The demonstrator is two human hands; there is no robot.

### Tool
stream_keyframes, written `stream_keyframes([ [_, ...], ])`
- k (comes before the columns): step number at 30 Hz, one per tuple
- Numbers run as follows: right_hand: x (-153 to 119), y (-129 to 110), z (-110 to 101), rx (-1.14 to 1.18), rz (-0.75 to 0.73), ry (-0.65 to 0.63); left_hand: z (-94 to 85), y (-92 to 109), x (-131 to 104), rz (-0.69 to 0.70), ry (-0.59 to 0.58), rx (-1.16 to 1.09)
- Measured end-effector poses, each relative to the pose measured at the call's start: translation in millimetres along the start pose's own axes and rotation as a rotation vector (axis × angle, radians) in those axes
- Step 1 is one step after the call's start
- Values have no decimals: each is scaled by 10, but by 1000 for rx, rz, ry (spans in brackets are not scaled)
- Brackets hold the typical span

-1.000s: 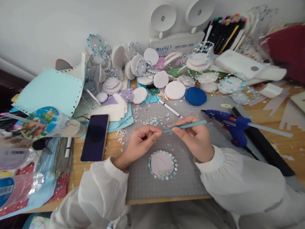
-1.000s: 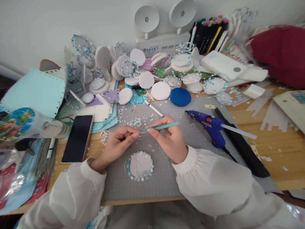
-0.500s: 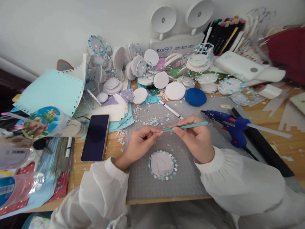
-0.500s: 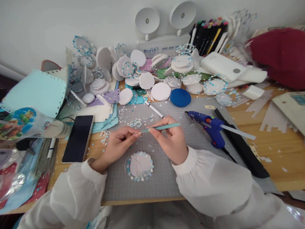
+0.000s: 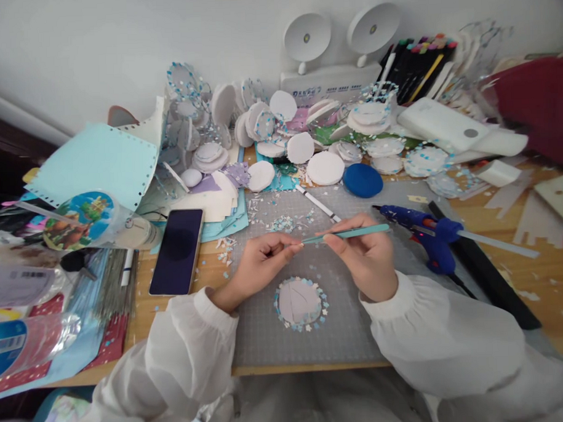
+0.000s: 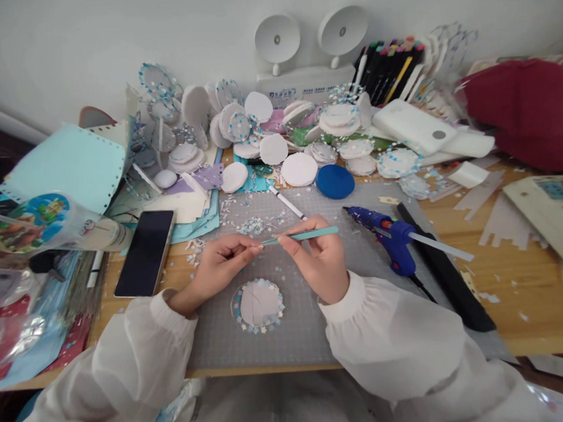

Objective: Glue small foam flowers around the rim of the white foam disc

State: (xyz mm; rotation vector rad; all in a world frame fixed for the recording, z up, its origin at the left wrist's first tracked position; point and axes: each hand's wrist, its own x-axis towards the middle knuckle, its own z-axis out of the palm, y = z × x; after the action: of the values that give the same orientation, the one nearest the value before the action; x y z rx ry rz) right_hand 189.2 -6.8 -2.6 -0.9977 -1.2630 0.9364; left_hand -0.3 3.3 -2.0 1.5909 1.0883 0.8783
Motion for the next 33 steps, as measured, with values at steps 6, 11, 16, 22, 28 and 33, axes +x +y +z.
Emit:
stream_keyframes([
  [6,6,15,-9,-5,48,-12,3,-2,2,5,-9,-22],
  [11,8,-1,-5,-23,61,-3,-3,-11,4,4,-21,-22],
  [16,19,52,-27,15,146,-11,1,-25,2,12,-15,-4],
  [22,31,81,-20,147,291,-5,8,-31,-2,23,-18,-2],
  [28,82,8,13,334,476,49,6,-18,-10,45,-6,7],
  [33,125,-21,-7,454,521,52,4,-5,-12,51,-4,-9],
])
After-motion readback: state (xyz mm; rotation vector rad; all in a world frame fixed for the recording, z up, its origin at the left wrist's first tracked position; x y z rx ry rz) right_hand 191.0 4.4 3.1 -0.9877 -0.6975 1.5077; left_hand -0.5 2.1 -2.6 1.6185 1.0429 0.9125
